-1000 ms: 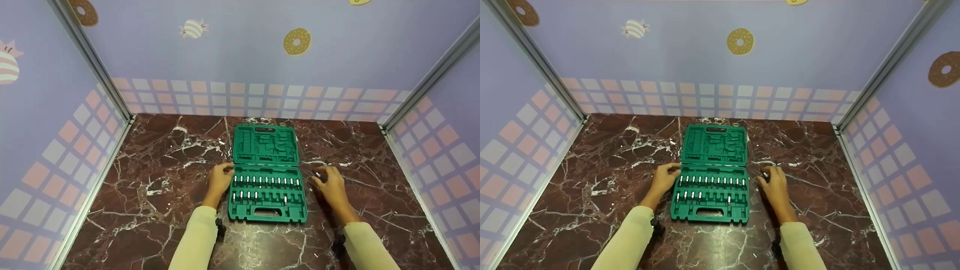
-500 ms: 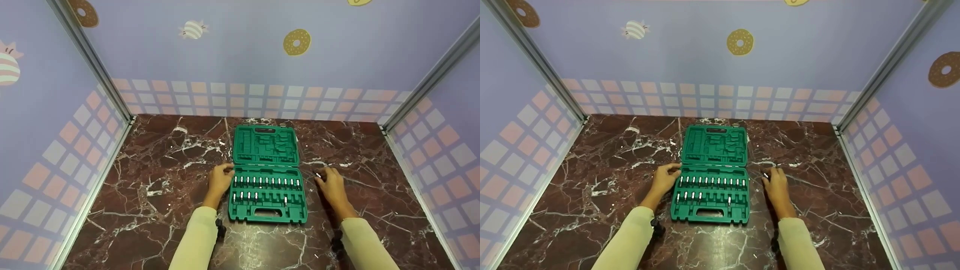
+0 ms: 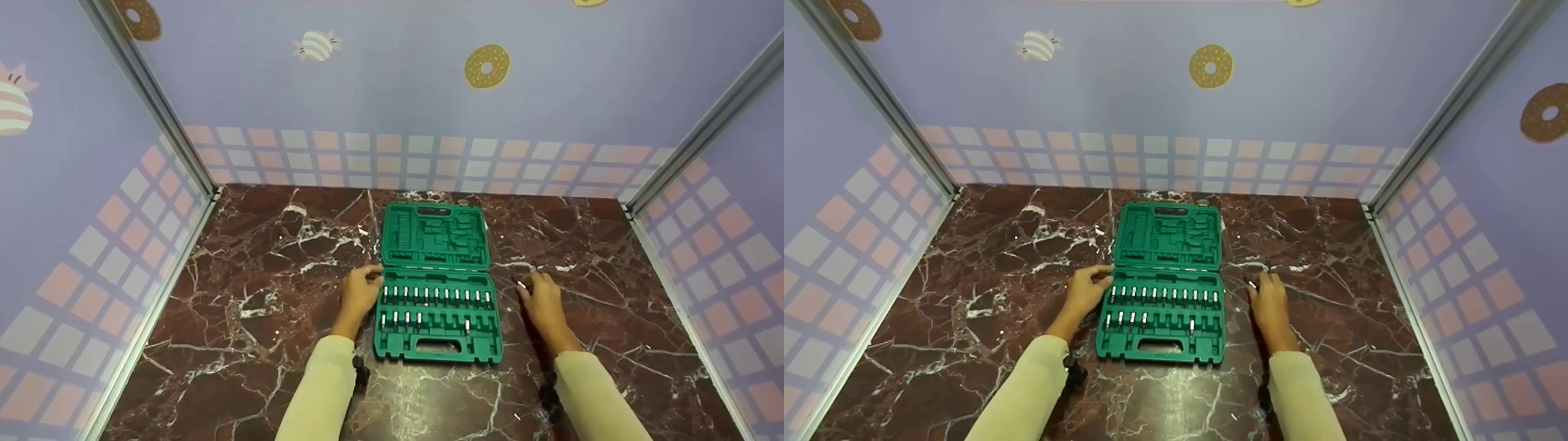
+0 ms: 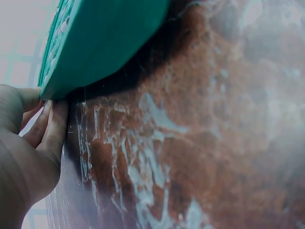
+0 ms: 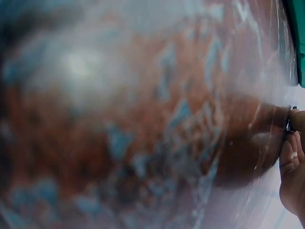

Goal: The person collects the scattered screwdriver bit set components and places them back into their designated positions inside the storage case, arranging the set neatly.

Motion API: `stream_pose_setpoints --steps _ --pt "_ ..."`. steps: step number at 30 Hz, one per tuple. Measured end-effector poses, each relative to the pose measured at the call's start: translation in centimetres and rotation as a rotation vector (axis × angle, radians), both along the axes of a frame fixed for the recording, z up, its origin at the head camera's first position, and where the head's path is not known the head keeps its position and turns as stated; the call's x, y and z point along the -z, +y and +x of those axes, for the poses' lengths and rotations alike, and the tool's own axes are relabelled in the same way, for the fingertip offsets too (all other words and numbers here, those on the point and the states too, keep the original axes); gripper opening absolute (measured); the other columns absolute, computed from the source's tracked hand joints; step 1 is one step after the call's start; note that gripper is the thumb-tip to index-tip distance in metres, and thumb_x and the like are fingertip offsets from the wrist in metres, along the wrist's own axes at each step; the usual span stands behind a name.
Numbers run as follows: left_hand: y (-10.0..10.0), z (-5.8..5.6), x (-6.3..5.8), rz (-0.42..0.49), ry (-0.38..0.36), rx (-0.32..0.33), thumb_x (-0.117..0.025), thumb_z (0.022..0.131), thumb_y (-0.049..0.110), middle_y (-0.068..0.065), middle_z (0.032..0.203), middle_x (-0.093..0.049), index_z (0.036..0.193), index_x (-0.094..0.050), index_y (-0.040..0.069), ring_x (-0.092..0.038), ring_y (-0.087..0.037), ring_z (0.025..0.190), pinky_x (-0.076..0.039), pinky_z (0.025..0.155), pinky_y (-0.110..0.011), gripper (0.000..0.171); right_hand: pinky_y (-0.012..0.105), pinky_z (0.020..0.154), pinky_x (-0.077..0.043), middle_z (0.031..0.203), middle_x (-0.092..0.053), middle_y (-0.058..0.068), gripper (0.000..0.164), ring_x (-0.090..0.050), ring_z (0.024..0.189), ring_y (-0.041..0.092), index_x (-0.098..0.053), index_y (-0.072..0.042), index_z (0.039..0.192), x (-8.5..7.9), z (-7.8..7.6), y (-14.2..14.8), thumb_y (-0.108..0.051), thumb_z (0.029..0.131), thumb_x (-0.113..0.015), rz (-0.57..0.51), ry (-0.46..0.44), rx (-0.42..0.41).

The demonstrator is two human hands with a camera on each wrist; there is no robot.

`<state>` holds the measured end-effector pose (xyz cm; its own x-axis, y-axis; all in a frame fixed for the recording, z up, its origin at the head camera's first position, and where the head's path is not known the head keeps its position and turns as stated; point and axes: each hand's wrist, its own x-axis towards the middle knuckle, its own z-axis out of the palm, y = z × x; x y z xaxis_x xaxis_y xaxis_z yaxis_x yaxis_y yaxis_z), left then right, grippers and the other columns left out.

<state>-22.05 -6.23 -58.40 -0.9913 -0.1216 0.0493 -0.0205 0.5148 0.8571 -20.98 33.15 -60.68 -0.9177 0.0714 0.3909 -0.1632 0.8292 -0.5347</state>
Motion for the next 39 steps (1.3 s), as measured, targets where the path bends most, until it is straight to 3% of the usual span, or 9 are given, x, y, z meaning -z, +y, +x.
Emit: stream_pose_setpoints --steps 19,30,33,39 --pt "0.0 0.1 0.1 0.023 0.008 0.008 -0.073 0.097 0.011 -0.008 0.103 -0.077 0.117 -0.078 0.01 -0.072 -0.027 0.097 -0.059 0.083 -0.045 0.021 0.056 0.083 -0.049 0.096 -0.065 0.024 0.01 -0.063 0.09 0.042 -0.068 0.004 0.096 -0.4 0.5 0.3 0.0 0.09 -0.076 -0.02 -0.044 -0.016" --pt "0.0 -0.1 0.1 0.024 0.023 0.007 -0.073 0.096 0.01 -0.008 0.102 -0.077 0.115 -0.079 0.009 -0.072 -0.026 0.094 -0.058 0.082 -0.044 0.02 0.053 0.084 -0.052 0.097 -0.067 0.021 0.01 -0.067 0.091 0.039 -0.071 0.002 0.1 -1.6 1.3 -0.7 -0.003 0.093 -0.075 -0.101 -0.061 -0.03" --pt "0.0 -0.1 0.1 0.026 0.022 0.006 -0.073 0.096 0.009 -0.008 0.101 -0.077 0.115 -0.079 0.009 -0.071 -0.025 0.092 -0.058 0.081 -0.044 0.02 0.047 0.082 -0.053 0.097 -0.069 0.019 0.01 -0.068 0.091 0.035 -0.073 -0.001 0.101 -1.8 1.5 -1.0 -0.006 0.093 -0.076 -0.133 -0.082 -0.014" --pt "0.0 0.0 0.1 0.019 0.009 0.0 -0.073 0.096 0.01 -0.007 0.101 -0.077 0.116 -0.079 0.01 -0.071 -0.024 0.092 -0.058 0.08 -0.043 0.021 0.023 0.077 -0.052 0.099 -0.076 0.013 0.008 -0.07 0.089 0.021 -0.076 -0.005 0.099 -2.4 1.7 -1.8 -0.008 0.092 -0.078 -0.239 -0.103 -0.017"
